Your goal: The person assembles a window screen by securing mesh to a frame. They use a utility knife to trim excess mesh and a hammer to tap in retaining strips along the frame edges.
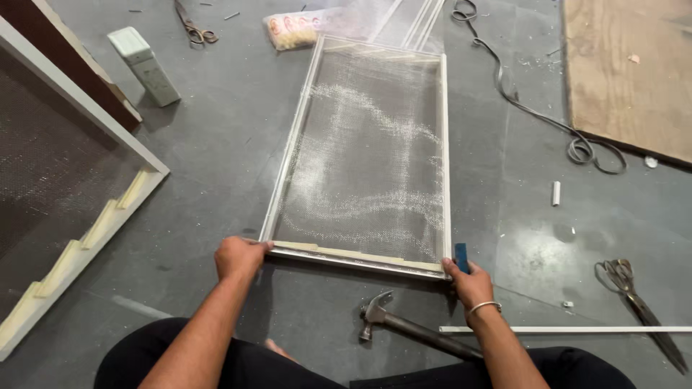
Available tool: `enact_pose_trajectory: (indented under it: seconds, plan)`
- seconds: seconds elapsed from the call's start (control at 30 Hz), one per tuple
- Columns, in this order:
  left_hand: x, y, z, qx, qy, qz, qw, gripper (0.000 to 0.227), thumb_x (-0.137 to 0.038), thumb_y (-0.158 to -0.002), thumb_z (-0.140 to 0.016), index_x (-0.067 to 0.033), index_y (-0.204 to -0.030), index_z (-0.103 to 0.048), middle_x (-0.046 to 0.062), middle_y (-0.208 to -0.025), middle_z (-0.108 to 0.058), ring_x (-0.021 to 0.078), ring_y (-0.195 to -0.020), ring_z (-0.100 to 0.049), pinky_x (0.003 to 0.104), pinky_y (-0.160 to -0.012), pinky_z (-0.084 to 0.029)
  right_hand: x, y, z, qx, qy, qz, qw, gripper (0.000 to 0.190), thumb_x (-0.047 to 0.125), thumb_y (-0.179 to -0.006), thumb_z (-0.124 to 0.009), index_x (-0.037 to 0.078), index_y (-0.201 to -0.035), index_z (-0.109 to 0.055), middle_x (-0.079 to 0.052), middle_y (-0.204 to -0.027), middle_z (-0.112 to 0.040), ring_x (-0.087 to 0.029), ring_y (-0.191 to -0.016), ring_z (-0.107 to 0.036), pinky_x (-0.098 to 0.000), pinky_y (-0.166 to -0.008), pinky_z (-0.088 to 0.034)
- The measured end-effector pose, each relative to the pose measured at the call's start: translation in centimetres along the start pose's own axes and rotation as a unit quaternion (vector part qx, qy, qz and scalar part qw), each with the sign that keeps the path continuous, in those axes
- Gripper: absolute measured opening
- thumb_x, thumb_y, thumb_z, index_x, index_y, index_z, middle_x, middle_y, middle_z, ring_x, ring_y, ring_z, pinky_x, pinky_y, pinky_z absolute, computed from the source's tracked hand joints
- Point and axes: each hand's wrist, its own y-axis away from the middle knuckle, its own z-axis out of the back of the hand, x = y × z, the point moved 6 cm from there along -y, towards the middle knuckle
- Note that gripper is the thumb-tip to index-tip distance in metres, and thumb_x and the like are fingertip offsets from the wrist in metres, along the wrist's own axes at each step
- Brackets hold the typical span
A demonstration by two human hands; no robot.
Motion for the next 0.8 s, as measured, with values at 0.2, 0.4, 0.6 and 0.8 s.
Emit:
enact_pose_trajectory:
  seconds: [0.2, 0.4, 0.6, 0.8]
  plan:
    - [0.3, -0.8, -0.7, -0.012, -0.028, -0.052, 0.998, 0.040, -0.039, -0.074, -0.089, -0.0117, -0.102, -0.084, 0.013, -0.093, -0.080, 0.0298, -0.087, -0.077, 0.041, -0.083, -0.058, -2.2, -2.3, 0.7, -0.023, -0.025, -0.025, 0.999, 0.036, 0.032, -0.096, -0.066, 0.004, -0.117, -0.073, -0.008, -0.078, -0.065, -0.020, -0.066, -0.057, -0.0364, -0.061, -0.048]
    - [0.0, -1.0, -0.2, -0.037, -0.026, -0.079, 0.996, 0.054, -0.041, -0.071, -0.091, -0.0090, -0.113, -0.078, 0.012, -0.104, -0.079, 0.0297, -0.097, -0.075, 0.041, -0.087, -0.057, -2.0, -4.0, 3.6, -0.160, 0.281, 0.067, 0.944, 0.036, 0.033, -0.091, -0.072, 0.015, -0.122, -0.073, -0.018, -0.104, -0.075, -0.039, -0.100, -0.070, -0.0457, -0.087, -0.054]
    - [-0.7, -0.3, 0.0, -0.004, -0.021, -0.048, 0.999, 0.051, -0.042, -0.076, -0.089, -0.0108, -0.114, -0.078, 0.010, -0.102, -0.080, 0.0277, -0.088, -0.075, 0.041, -0.079, -0.057, -0.6, -2.8, 5.0, -0.229, 0.262, 0.098, 0.932, 0.041, 0.033, -0.081, -0.078, 0.015, -0.117, -0.074, -0.013, -0.111, -0.075, -0.037, -0.104, -0.069, -0.0456, -0.090, -0.054]
    - [0.3, -1.7, -0.7, 0.050, 0.052, 0.012, 0.997, 0.042, -0.034, -0.078, -0.090, -0.0104, -0.112, -0.082, 0.012, -0.096, -0.079, 0.0232, -0.072, -0.070, 0.037, -0.060, -0.055, 2.8, -2.3, 4.1, -0.185, 0.152, 0.209, 0.948, 0.036, 0.032, -0.085, -0.077, 0.010, -0.113, -0.076, -0.009, -0.108, -0.078, -0.025, -0.097, -0.074, -0.0376, -0.088, -0.057]
